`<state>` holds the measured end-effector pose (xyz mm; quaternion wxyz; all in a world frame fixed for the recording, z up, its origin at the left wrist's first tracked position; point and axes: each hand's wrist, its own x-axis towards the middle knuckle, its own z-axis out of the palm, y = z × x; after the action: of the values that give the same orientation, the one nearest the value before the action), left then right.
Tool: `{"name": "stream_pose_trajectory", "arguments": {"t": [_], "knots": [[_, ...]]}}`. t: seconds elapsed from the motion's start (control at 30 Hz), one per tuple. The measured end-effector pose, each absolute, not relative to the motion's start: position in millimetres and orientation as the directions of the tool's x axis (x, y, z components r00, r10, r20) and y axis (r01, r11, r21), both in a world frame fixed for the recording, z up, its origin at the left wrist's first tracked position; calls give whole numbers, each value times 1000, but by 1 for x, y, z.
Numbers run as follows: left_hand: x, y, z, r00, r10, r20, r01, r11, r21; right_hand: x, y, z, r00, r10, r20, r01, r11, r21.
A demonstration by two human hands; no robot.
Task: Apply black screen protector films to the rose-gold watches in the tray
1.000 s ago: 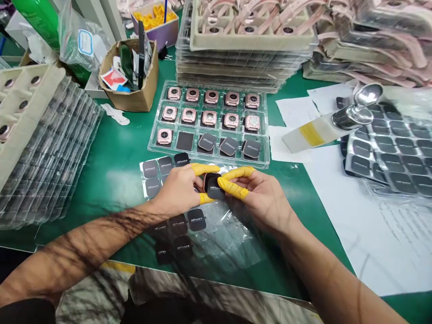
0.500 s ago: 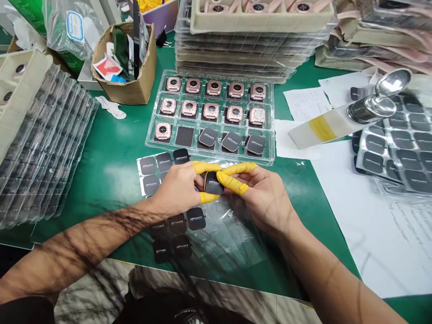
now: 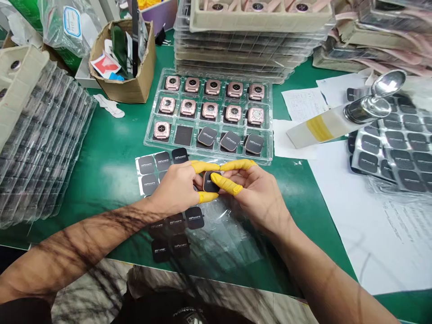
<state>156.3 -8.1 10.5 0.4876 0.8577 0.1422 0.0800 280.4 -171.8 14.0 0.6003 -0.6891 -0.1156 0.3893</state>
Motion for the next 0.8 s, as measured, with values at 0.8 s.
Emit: {"name": "stream_pose_trajectory", "arguments": {"t": [0.8], "knots": [[146, -19, 66, 955, -255, -153, -159, -872, 463, 328, -68, 26, 787, 616, -36, 149, -247, -957]]}}
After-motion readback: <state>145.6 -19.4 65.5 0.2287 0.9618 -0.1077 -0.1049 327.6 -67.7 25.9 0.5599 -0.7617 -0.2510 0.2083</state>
